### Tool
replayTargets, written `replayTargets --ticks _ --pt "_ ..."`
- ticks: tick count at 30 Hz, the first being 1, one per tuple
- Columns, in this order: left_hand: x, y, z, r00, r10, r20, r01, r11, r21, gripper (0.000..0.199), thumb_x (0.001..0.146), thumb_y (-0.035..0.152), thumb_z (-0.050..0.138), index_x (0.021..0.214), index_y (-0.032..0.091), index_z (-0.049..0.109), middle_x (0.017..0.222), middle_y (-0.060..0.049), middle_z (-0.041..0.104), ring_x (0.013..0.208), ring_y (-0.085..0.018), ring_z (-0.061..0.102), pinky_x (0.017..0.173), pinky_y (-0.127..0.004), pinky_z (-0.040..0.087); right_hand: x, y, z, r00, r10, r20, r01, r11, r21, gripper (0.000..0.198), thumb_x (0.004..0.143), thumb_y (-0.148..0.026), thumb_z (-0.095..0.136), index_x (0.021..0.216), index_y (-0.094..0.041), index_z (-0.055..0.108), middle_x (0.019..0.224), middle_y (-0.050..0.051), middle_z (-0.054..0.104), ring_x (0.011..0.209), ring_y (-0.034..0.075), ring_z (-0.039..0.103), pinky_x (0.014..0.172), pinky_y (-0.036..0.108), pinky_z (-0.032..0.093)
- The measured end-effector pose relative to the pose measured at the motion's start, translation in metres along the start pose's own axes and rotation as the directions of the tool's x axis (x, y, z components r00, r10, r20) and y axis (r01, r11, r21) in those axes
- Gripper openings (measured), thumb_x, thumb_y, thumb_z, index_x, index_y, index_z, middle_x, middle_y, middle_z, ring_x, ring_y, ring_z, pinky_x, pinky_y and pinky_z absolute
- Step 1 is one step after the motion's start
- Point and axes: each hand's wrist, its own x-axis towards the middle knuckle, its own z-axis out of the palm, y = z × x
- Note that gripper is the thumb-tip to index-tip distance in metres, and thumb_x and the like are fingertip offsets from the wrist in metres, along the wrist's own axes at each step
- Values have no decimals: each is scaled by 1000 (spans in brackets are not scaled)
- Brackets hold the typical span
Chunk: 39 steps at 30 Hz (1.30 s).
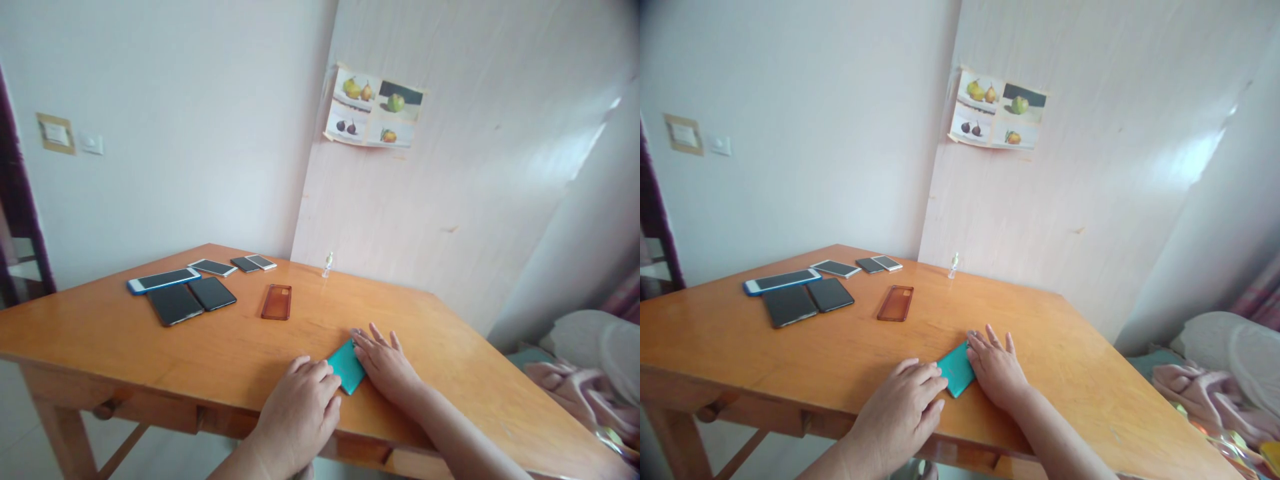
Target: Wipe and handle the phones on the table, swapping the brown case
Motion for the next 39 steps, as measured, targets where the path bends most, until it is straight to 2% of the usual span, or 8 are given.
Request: replayTargets --ticks 5,10,17,19,25,32,34,39 --pt "6 -5 -2 998 11 63 -10 1000 -16 17 88 25 54 102 28 63 105 -2 64 103 -21 58 105 -44 33 -3 -18 -1 981 -187 53 182 979 88 53 101 -46 16 148 -32 35 153 -1 38 147 24 13 117 57 3" --pt "37 -20 1 989 56 136 -62 998 33 24 85 38 57 104 26 64 107 -5 65 103 -24 60 106 -49 31 38 14 2 991 -77 107 69 994 82 54 100 -46 18 150 -29 31 155 1 33 147 28 14 113 64 7" --pt "125 -39 17 970 -44 238 2 985 174 29 80 48 56 79 22 69 86 -7 67 83 -28 66 76 -41 48 95 48 10 995 58 76 -65 994 86 51 99 -44 24 145 -30 40 154 3 35 145 31 18 109 68 14" --pt "138 -45 24 974 -69 215 29 983 182 36 76 56 58 87 23 68 91 -7 66 86 -29 65 75 -40 48 100 54 13 993 114 29 -116 988 103 52 100 -43 18 145 -29 40 153 4 37 145 30 20 109 68 16" --pt "139 -66 40 978 -101 183 87 993 84 71 55 73 69 104 24 59 109 -9 61 106 -31 57 83 -38 47 93 79 14 982 189 -24 -181 966 182 49 100 -44 21 138 -31 50 144 1 50 140 24 34 113 51 25" --pt "143 -68 45 975 -120 188 115 993 38 43 64 47 70 96 22 58 100 -7 60 97 -26 57 81 -33 46 90 75 6 975 221 5 -221 969 109 49 99 -38 24 140 -25 48 148 8 44 139 28 34 111 64 18" --pt "144 -68 48 975 -129 182 128 992 17 42 64 44 70 97 21 58 100 -7 60 97 -26 58 80 -32 46 85 61 4 984 179 16 -179 976 126 50 99 -39 24 142 -25 45 150 8 41 141 30 30 110 67 13" --pt "145 -70 51 975 -156 155 163 986 -28 34 68 36 67 98 21 56 100 -8 62 97 -25 59 80 -32 45 74 29 1 983 -176 52 160 959 233 50 100 -46 21 146 -37 37 152 0 39 144 28 24 113 65 5"
